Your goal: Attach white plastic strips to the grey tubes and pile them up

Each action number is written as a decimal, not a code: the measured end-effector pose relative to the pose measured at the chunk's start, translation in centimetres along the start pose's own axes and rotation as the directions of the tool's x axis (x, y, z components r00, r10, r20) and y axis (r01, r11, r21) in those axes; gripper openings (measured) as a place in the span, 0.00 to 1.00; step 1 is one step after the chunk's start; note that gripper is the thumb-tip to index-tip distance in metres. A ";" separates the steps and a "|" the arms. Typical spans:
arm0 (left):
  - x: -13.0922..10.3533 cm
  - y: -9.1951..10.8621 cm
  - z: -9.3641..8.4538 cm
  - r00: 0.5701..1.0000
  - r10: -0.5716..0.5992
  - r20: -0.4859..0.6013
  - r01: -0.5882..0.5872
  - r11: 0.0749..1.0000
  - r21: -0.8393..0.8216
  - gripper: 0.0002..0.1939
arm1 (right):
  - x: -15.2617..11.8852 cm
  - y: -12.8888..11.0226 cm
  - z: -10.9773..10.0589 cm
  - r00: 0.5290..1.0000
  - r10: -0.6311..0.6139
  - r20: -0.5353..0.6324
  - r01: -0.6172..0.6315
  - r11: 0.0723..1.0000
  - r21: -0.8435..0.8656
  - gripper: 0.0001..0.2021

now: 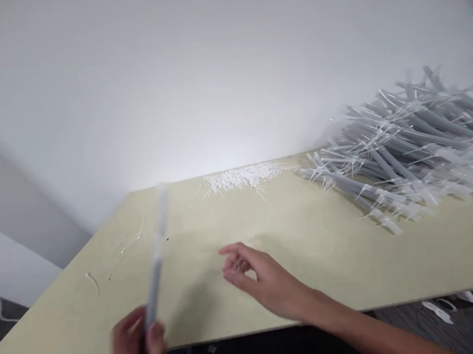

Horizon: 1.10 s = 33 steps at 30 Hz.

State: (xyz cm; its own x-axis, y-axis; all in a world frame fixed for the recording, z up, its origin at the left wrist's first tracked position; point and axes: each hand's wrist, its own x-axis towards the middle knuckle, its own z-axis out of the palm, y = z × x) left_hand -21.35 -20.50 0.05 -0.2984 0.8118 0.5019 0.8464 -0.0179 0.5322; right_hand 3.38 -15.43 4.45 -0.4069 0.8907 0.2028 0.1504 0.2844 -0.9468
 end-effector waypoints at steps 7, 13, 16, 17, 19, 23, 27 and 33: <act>2.9 9.3 7.5 0.910 0.214 0.355 -0.141 0.965 -0.220 0.09 | 3.9 0.7 -6.5 0.994 -0.006 -0.105 0.024 0.985 0.169 0.25; 4.4 14.8 11.2 0.864 0.355 0.359 -0.300 0.933 -0.200 0.10 | 6.5 2.9 -11.0 0.967 0.067 -0.247 0.037 0.918 0.395 0.18; 5.9 16.7 12.7 0.756 0.487 0.437 -0.363 0.868 -0.339 0.13 | 7.3 4.5 -13.0 0.942 0.108 -0.318 0.070 0.862 0.502 0.15; 6.6 17.1 13.4 0.710 0.537 0.456 -0.374 0.836 -0.401 0.14 | 7.4 4.9 -13.6 0.943 0.107 -0.316 0.084 0.841 0.534 0.14; 8.4 17.4 15.1 0.694 0.581 0.425 -0.384 0.798 -0.464 0.16 | 7.5 5.6 -14.8 0.943 0.092 -0.320 0.116 0.811 0.574 0.14; 11.4 17.1 19.9 0.742 0.568 0.355 -0.477 0.820 -0.316 0.17 | 7.2 6.1 -16.8 0.922 0.085 -0.378 0.189 0.753 0.631 0.11; 11.8 17.7 23.8 0.618 0.660 0.427 -0.635 0.739 -0.222 0.19 | 6.9 6.2 -18.2 0.910 0.158 -0.385 0.198 0.649 0.734 0.11; 11.1 19.0 25.6 0.583 0.634 0.508 -0.706 0.705 -0.070 0.17 | 6.5 6.6 -18.6 0.923 0.168 -0.347 0.167 0.637 0.753 0.11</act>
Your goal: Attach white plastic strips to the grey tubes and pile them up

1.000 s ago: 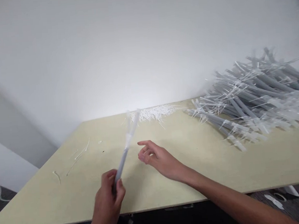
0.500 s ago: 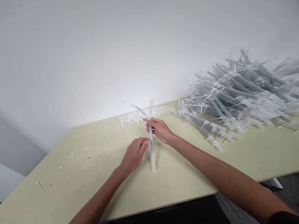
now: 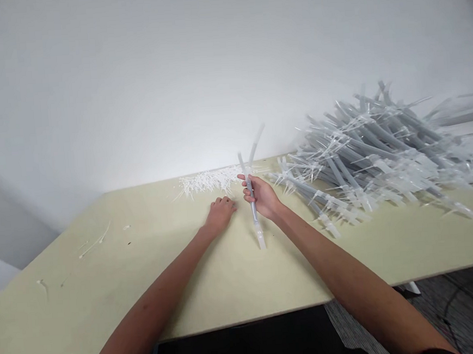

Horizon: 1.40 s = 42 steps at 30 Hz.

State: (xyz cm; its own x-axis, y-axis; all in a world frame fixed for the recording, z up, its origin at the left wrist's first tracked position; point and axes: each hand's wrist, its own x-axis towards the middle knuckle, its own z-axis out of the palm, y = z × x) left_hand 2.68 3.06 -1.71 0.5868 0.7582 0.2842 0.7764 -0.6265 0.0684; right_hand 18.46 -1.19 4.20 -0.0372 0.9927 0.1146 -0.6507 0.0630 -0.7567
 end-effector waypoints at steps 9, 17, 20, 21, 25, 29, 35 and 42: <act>-2.3 -1.9 -0.8 1.000 0.019 -0.016 -0.018 0.999 0.045 0.27 | -0.5 1.4 0.4 0.994 0.100 0.042 -0.093 0.984 -0.154 0.13; -3.2 -2.9 -1.6 1.000 0.005 -0.015 -0.004 0.998 0.059 0.12 | -0.9 2.0 0.0 0.975 0.217 0.041 -0.208 0.964 -0.165 0.13; -4.1 -2.8 -1.6 0.998 -0.001 -0.060 0.002 1.000 0.008 0.11 | -0.7 2.7 -0.4 0.983 0.184 -0.018 -0.185 0.969 -0.161 0.13; -4.4 -2.6 -1.6 0.996 -0.021 -0.091 0.017 0.999 -0.043 0.10 | -0.8 2.9 -0.6 0.986 0.163 -0.041 -0.167 0.972 -0.164 0.13; -5.0 -1.1 -2.0 0.956 -0.231 -0.181 0.125 0.879 -0.460 0.07 | -1.3 3.4 -0.6 0.992 0.101 -0.081 -0.114 0.976 -0.186 0.14; -4.9 -0.1 -2.7 0.884 -0.449 -0.130 0.198 0.612 -0.766 0.09 | -1.9 2.9 -0.2 0.998 0.030 -0.063 -0.044 0.971 -0.236 0.17; -4.5 -0.8 -3.3 0.755 -0.656 -0.009 0.085 0.112 -0.990 0.13 | -2.1 2.3 0.0 0.996 -0.012 -0.089 -0.014 0.958 -0.285 0.18; -4.7 0.7 -3.3 0.883 -0.460 0.096 0.123 0.029 -0.992 0.17 | -2.5 3.1 0.7 0.998 0.061 0.029 -0.051 0.961 -0.272 0.18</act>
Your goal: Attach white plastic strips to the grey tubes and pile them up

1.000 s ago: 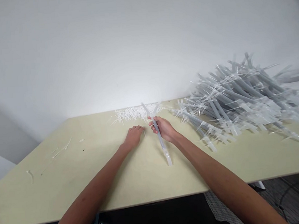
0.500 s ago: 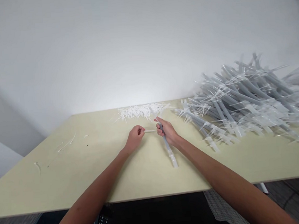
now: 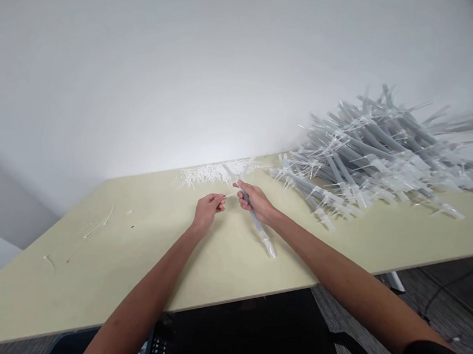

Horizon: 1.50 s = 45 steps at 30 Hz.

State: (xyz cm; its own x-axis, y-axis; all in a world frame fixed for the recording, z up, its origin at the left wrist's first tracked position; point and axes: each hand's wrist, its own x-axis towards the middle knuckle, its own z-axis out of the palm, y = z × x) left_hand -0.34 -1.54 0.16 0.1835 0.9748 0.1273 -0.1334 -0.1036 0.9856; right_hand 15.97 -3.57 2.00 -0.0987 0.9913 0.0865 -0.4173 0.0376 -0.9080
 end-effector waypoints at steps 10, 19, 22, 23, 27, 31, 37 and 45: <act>-0.5 0.4 0.3 0.998 0.070 -0.010 -0.069 0.996 0.056 0.14 | 0.2 0.1 -0.5 0.998 -0.060 -0.005 0.060 0.998 0.017 0.17; -0.1 0.3 -0.9 0.996 -0.088 0.013 0.089 0.980 -0.177 0.14 | -0.1 0.3 0.1 0.993 0.089 0.072 -0.095 0.992 0.081 0.18; -0.5 0.4 -0.4 0.985 -0.068 0.160 0.095 0.981 -0.168 0.14 | -0.1 0.5 0.2 0.990 0.104 0.092 -0.109 0.992 0.057 0.13; -0.5 0.4 -0.3 0.982 -0.062 0.178 0.093 0.982 -0.167 0.14 | -0.1 0.5 0.3 0.989 0.107 0.098 -0.113 0.992 0.058 0.12; -0.4 -0.1 -0.4 0.982 -0.051 0.184 0.082 0.982 -0.167 0.14 | -0.1 0.1 0.4 0.984 0.135 0.113 -0.146 0.984 0.097 0.07; -0.3 -0.1 -0.5 0.983 -0.052 0.178 0.083 0.982 -0.170 0.14 | -0.2 -0.4 0.4 0.975 0.191 0.114 -0.205 0.971 0.126 0.06; -0.4 0.2 -0.4 0.978 -0.043 0.204 0.076 0.985 -0.158 0.14 | 0.0 -0.2 0.1 0.968 0.226 0.109 -0.240 0.960 0.143 0.12; -0.8 0.7 -0.3 0.962 -0.052 0.268 0.099 0.981 -0.166 0.15 | 0.1 -0.2 -0.1 0.981 0.189 0.045 -0.192 0.978 0.082 0.17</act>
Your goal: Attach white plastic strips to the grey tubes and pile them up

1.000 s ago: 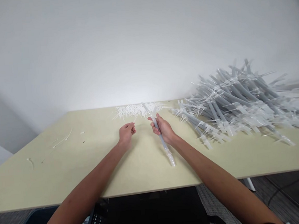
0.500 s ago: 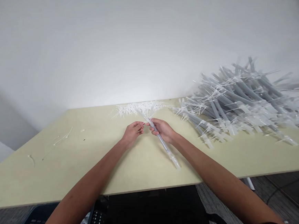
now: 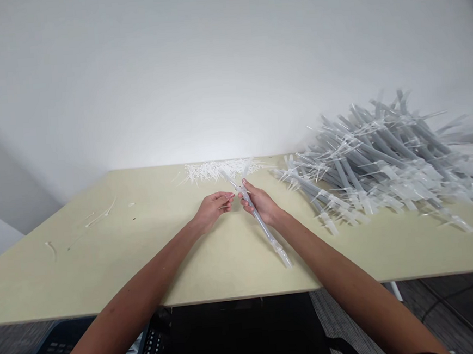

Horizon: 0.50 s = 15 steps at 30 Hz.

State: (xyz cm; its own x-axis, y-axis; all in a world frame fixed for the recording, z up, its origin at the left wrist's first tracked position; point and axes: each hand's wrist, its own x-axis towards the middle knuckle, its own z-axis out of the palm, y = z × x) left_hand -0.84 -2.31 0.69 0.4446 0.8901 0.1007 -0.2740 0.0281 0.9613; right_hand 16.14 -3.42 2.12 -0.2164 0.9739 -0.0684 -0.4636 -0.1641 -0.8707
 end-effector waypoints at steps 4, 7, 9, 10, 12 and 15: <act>-0.1 0.1 0.0 1.000 0.003 0.025 -0.003 1.000 -0.021 0.16 | -0.2 0.0 -0.1 0.993 -0.122 -0.008 0.120 0.986 -0.112 0.17; 0.0 0.1 0.0 1.000 0.005 0.004 -0.005 1.000 -0.019 0.16 | -0.2 0.1 -0.1 0.976 -0.212 -0.043 0.194 0.947 -0.257 0.18; 0.0 0.1 0.1 1.000 0.002 0.008 -0.002 1.000 -0.011 0.15 | -0.1 0.2 -0.1 0.962 -0.264 -0.067 0.226 0.913 -0.340 0.18; -0.1 0.1 0.1 1.000 0.000 0.017 0.000 1.000 -0.006 0.15 | -0.1 0.2 -0.1 0.956 -0.283 -0.075 0.237 0.898 -0.370 0.18; -0.1 0.1 0.2 0.999 -0.005 0.032 0.005 1.000 0.006 0.15 | 0.0 0.4 -0.1 0.948 -0.309 -0.077 0.253 0.876 -0.410 0.17; -0.2 0.1 0.3 0.999 -0.006 0.042 0.006 1.000 0.014 0.15 | 0.1 0.6 -0.2 0.940 -0.332 -0.074 0.267 0.856 -0.442 0.17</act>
State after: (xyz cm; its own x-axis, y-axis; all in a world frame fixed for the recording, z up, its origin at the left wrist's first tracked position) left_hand -0.69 -2.57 0.88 0.4818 0.8699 0.1054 -0.2592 0.0266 0.9654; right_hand 15.99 -3.35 1.55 0.0138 0.9820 0.1885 -0.0754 0.1890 -0.9791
